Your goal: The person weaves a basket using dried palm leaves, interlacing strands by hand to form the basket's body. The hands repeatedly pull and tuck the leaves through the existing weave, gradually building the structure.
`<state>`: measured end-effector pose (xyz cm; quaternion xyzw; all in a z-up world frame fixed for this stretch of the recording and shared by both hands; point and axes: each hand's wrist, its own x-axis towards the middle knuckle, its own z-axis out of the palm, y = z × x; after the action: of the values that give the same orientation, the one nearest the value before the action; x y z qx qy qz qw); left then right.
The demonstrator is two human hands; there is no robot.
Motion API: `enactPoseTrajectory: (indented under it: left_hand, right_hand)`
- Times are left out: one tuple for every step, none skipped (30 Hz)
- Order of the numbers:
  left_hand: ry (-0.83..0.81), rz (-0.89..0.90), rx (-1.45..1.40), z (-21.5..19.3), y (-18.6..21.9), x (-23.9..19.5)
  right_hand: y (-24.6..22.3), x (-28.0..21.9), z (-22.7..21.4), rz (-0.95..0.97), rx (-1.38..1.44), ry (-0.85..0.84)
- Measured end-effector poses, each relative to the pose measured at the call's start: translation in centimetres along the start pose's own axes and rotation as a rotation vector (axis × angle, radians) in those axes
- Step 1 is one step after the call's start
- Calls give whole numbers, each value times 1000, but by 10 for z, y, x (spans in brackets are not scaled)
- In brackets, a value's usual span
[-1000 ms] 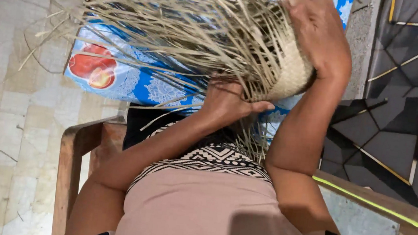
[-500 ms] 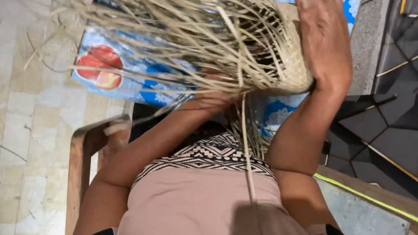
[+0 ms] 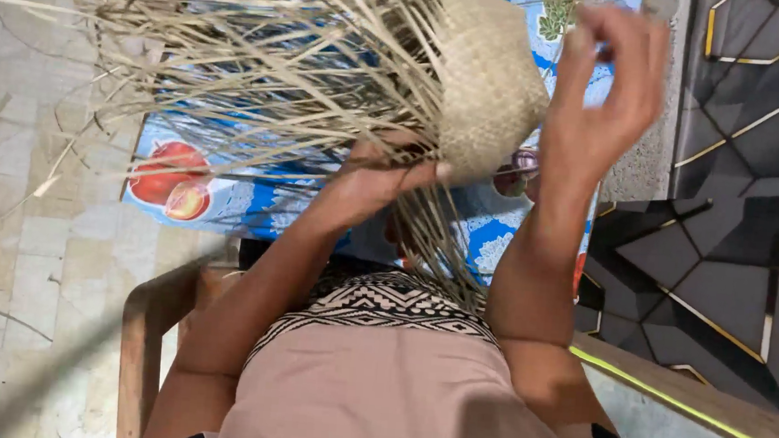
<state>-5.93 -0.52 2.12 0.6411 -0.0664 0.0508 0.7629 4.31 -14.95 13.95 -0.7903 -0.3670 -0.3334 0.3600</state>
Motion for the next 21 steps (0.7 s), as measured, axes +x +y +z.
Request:
enactPoseTrajectory:
  left_hand:
    - [155, -121, -41, 3, -1, 1]
    - [311, -243, -80, 5, -1, 1]
    - [311, -243, -78, 4, -10, 2]
    - [396, -148, -72, 3, -18, 3]
    - [480, -49, -66, 0, -26, 3]
    - [482, -47, -63, 2, -15, 5]
    - [484, -68, -107, 4, -4, 5]
    - [486, -90, -150, 5, 6, 6]
    - [491, -90, -151, 6, 21, 4]
    - [345, -164, -189, 6, 36, 3]
    - [205, -242, -229, 6, 51, -1]
    - [215, -244, -231, 5, 38, 4]
    - [243, -307, -368, 2, 25, 10]
    - [270, -367, -507, 0, 11, 16]
    - [277, -365, -507, 2, 14, 17]
    - [301, -363, -560, 3, 16, 17]
    - [323, -364, -614, 6, 17, 17]
    - [328, -365, -616, 6, 17, 19]
    - [356, -324, -661, 6, 16, 20]
    - [384, -282, -705, 6, 15, 21]
    - [386, -283, -706, 5, 20, 22]
  right_hand:
    - [-8, -10, 1, -31, 32, 35]
    - [-16, -20, 1, -62, 64, 70]
    - [-13, -34, 6, -61, 66, 72]
    - [-11, -47, 11, -98, 174, 71]
    - [-9, -60, 17, -138, 284, 69]
    - [-5, -66, 23, -140, 287, 71]
    - [-1, -73, 28, -154, 289, 26]
    - [3, -80, 34, -168, 292, -19]
    - [3, -77, 34, -169, 296, -21]
    - [3, -74, 34, -178, 270, -24]
    - [2, -72, 35, -185, 249, -31]
    - [0, -70, 34, -185, 257, -38]
    - [-1, -67, 35, -187, 251, -54]
    - [-2, -63, 35, -188, 244, -69]
    - [-1, -62, 38, -191, 249, -72]
    - [0, -61, 40, -190, 255, -85]
    - [1, -61, 42, -187, 259, -100]
    - [2, -61, 44, -187, 262, -104]
    - [2, -61, 45, -179, 260, -109]
    - [3, -62, 46, -171, 257, -115]
    - [2, -61, 46, -171, 259, -118]
